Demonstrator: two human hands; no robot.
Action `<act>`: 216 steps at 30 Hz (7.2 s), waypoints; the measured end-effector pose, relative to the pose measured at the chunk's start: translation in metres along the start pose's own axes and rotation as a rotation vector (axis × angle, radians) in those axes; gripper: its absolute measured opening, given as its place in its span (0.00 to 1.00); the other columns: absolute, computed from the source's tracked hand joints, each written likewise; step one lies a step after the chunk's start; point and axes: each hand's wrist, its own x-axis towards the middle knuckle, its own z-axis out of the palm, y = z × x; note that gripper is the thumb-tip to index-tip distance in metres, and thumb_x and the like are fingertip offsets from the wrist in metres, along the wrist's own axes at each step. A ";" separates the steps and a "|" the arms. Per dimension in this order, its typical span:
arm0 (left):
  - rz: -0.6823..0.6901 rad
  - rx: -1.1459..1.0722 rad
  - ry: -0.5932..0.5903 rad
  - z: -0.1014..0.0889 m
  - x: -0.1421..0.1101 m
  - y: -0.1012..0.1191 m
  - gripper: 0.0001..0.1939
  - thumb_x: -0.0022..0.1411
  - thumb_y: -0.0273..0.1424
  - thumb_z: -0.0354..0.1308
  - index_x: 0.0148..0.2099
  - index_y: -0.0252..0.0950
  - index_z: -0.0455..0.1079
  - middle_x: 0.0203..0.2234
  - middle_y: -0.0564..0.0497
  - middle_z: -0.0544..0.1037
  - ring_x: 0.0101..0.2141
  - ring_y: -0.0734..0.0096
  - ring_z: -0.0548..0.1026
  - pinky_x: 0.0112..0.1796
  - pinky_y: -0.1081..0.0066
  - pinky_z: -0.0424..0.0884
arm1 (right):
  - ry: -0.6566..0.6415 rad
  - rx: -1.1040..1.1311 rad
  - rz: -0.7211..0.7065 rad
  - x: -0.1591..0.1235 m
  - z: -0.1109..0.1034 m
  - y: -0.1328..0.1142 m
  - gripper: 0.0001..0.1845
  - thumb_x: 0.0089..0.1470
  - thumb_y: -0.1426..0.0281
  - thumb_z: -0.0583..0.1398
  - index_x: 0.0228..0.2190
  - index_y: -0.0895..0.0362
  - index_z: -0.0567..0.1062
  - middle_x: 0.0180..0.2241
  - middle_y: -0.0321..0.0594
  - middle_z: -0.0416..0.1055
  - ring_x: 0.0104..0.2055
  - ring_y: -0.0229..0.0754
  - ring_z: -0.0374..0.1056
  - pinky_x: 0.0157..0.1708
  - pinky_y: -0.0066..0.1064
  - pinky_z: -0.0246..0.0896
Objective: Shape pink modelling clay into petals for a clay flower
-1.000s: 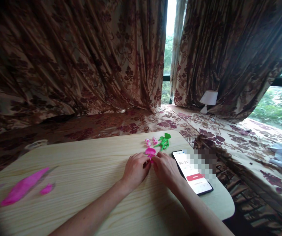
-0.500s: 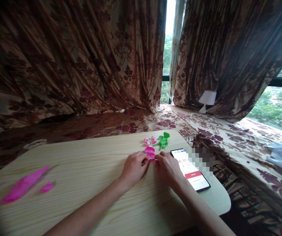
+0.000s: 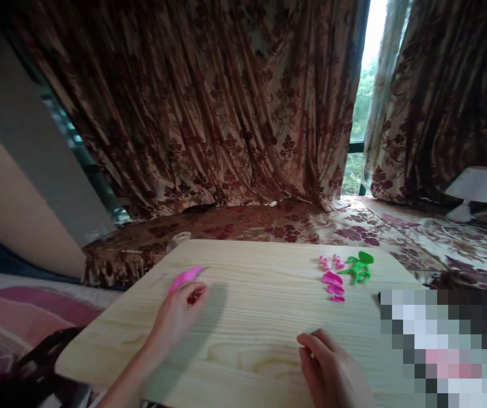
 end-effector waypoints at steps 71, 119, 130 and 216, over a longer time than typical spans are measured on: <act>-0.237 -0.925 -0.663 0.012 -0.056 0.053 0.13 0.49 0.38 0.57 0.23 0.33 0.67 0.15 0.54 0.69 0.17 0.77 0.64 0.20 0.75 0.59 | 0.198 0.581 -0.080 0.021 0.060 -0.077 0.06 0.51 0.70 0.58 0.25 0.57 0.75 0.25 0.36 0.69 0.28 0.37 0.65 0.27 0.25 0.60; -0.240 -0.998 -0.398 0.051 -0.063 0.083 0.20 0.54 0.45 0.52 0.34 0.31 0.71 0.21 0.48 0.72 0.22 0.70 0.71 0.25 0.70 0.68 | 0.299 0.668 -0.027 0.027 0.062 -0.056 0.10 0.52 0.63 0.58 0.29 0.56 0.76 0.28 0.40 0.72 0.32 0.42 0.70 0.33 0.29 0.67; -0.339 -1.191 -0.415 0.046 -0.068 0.072 0.16 0.46 0.41 0.62 0.23 0.31 0.70 0.16 0.52 0.70 0.18 0.75 0.67 0.22 0.73 0.61 | 0.301 0.663 -0.026 0.026 0.075 -0.046 0.09 0.53 0.64 0.58 0.34 0.57 0.73 0.31 0.42 0.72 0.33 0.42 0.71 0.34 0.31 0.69; -0.399 -2.109 -0.764 -0.009 -0.070 0.097 0.28 0.64 0.42 0.42 0.58 0.29 0.59 0.52 0.38 0.69 0.53 0.56 0.65 0.53 0.59 0.57 | 0.159 -0.323 -0.412 0.017 0.026 -0.115 0.29 0.58 0.70 0.50 0.60 0.61 0.51 0.61 0.47 0.48 0.63 0.49 0.42 0.59 0.52 0.42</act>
